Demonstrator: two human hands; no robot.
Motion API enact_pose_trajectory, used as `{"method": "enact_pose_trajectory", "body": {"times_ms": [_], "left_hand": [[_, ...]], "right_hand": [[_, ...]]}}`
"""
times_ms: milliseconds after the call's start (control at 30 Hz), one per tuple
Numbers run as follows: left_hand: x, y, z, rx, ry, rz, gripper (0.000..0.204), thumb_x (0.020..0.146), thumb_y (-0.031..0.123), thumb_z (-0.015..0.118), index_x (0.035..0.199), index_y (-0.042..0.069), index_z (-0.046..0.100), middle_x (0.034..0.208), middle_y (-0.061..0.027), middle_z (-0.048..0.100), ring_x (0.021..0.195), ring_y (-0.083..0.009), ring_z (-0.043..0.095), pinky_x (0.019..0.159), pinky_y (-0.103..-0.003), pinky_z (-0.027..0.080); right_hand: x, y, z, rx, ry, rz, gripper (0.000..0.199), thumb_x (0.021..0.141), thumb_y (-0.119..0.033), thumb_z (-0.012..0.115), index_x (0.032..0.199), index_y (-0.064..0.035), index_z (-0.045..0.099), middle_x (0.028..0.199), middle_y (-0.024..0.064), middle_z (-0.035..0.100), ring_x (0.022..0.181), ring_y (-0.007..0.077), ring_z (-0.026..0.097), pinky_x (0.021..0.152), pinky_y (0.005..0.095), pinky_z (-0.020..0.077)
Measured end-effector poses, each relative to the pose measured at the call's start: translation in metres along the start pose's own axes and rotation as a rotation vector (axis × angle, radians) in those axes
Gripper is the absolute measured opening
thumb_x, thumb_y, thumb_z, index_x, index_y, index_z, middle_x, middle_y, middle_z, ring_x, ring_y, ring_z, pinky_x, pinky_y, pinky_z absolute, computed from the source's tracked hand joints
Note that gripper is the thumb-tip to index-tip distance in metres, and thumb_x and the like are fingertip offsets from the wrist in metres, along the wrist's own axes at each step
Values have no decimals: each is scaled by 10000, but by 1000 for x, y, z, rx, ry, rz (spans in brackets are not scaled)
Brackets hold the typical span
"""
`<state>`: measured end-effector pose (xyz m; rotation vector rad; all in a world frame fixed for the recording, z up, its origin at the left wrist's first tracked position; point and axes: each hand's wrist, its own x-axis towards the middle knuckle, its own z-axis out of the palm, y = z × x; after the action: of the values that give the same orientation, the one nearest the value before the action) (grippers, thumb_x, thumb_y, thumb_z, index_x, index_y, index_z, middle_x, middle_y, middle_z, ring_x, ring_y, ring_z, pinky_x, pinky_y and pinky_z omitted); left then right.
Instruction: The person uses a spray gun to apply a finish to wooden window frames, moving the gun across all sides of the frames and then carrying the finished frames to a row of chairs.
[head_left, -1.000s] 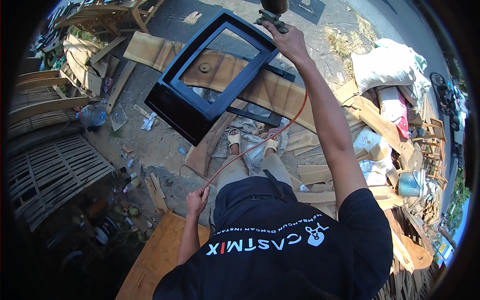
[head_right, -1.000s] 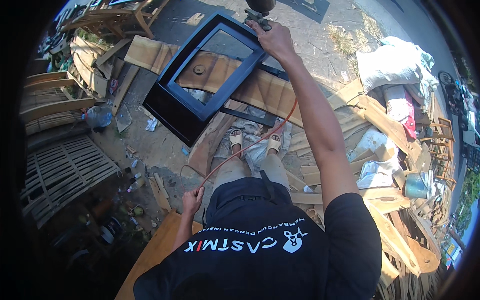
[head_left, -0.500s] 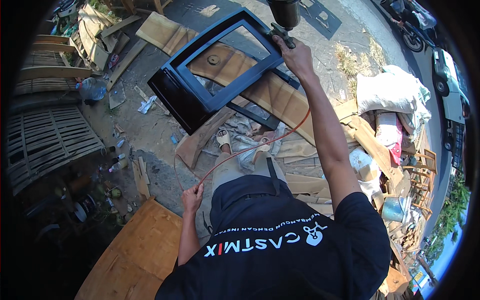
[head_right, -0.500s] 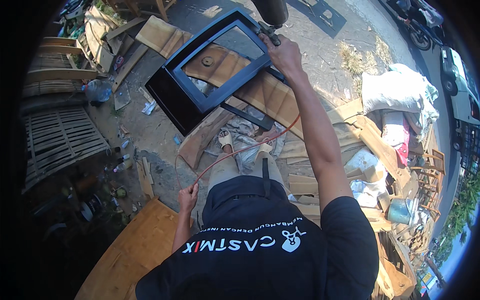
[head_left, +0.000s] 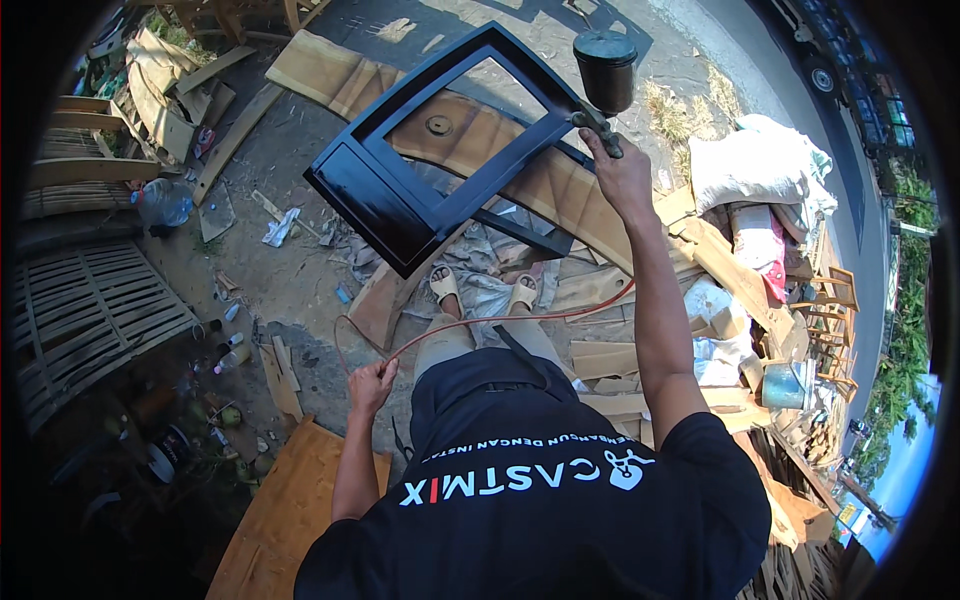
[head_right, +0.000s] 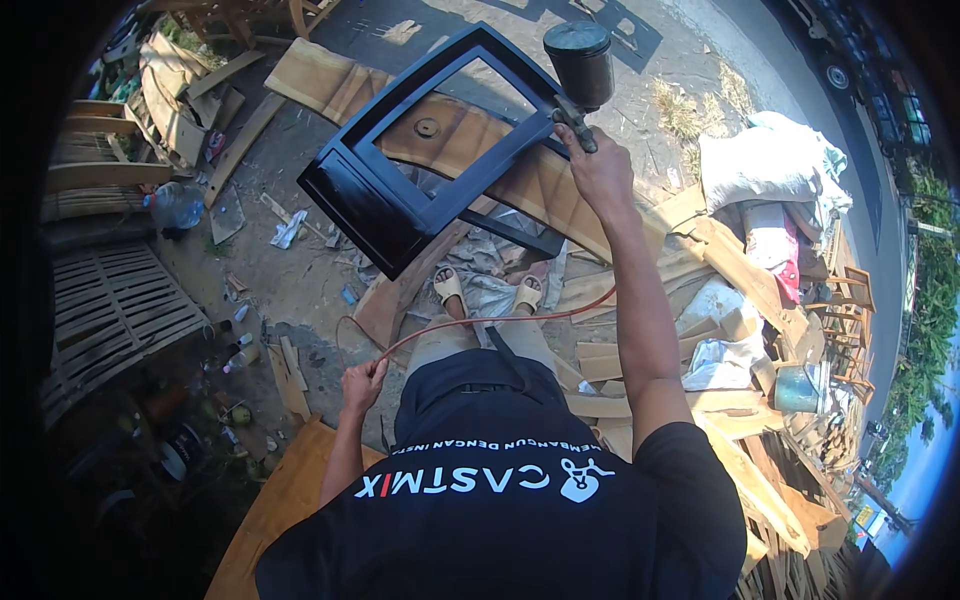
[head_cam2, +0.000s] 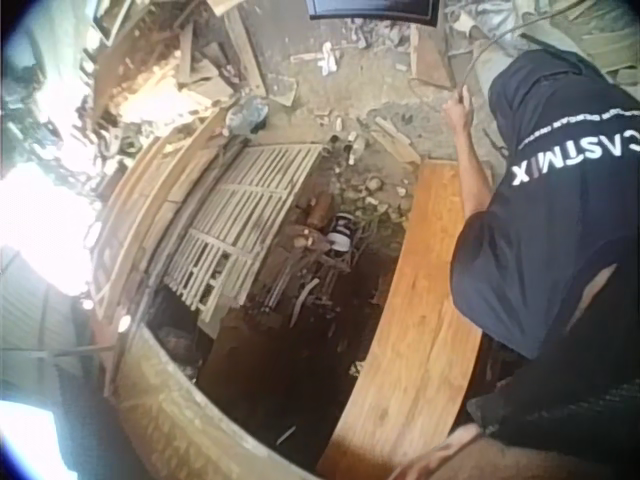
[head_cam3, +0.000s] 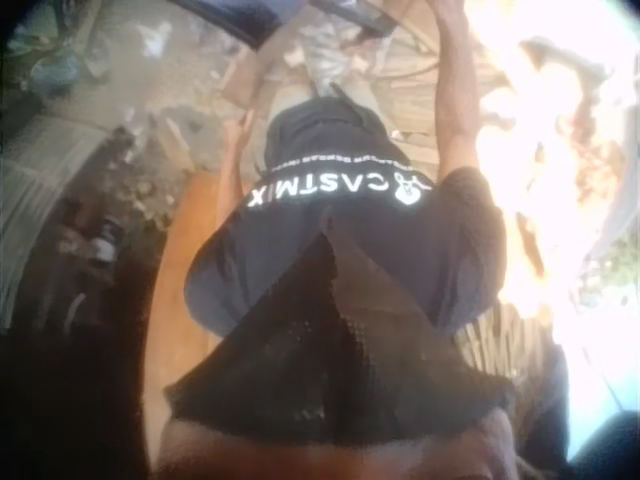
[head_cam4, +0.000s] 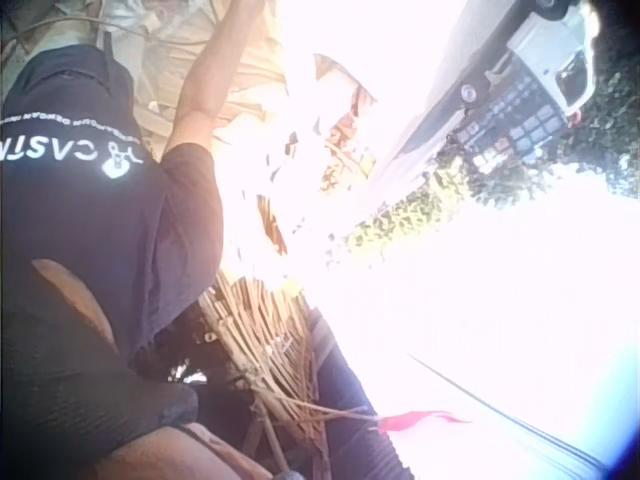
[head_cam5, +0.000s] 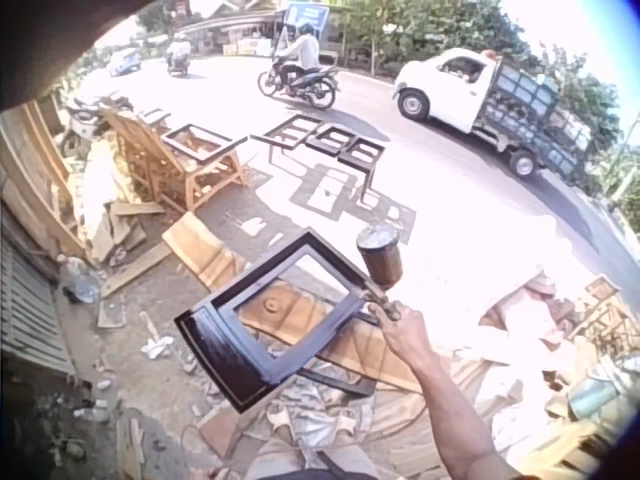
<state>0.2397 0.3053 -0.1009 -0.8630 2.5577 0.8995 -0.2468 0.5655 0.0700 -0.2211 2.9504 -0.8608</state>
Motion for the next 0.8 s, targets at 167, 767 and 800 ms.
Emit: {"method": "enact_pose_trajectory", "body": {"times_ms": [167,767,800], "left_hand": [[-9,-10,-1,-31,28,14,488,941,477,653,724,42,696,639,-230,625,641,-430,657,600,-529,490],[-42,-28,5,-71,86,-135,514,953,506,627,756,36,692,644,-232,616,663,-440,651,619,-524,486],[-42,-28,6,-70,86,-136,510,954,507,625,765,39,700,646,-231,617,667,-440,654,622,-523,489]], "right_hand": [[26,-21,38,33,-11,-70,689,915,-700,592,903,-22,709,769,243,696,831,439,704,746,513,519],[33,-71,96,276,-205,-109,619,910,-641,669,1026,-40,763,687,138,652,678,245,650,684,391,512],[27,-73,96,285,-241,-100,605,911,-631,678,1028,-43,763,671,121,637,655,214,631,667,379,507]]}}
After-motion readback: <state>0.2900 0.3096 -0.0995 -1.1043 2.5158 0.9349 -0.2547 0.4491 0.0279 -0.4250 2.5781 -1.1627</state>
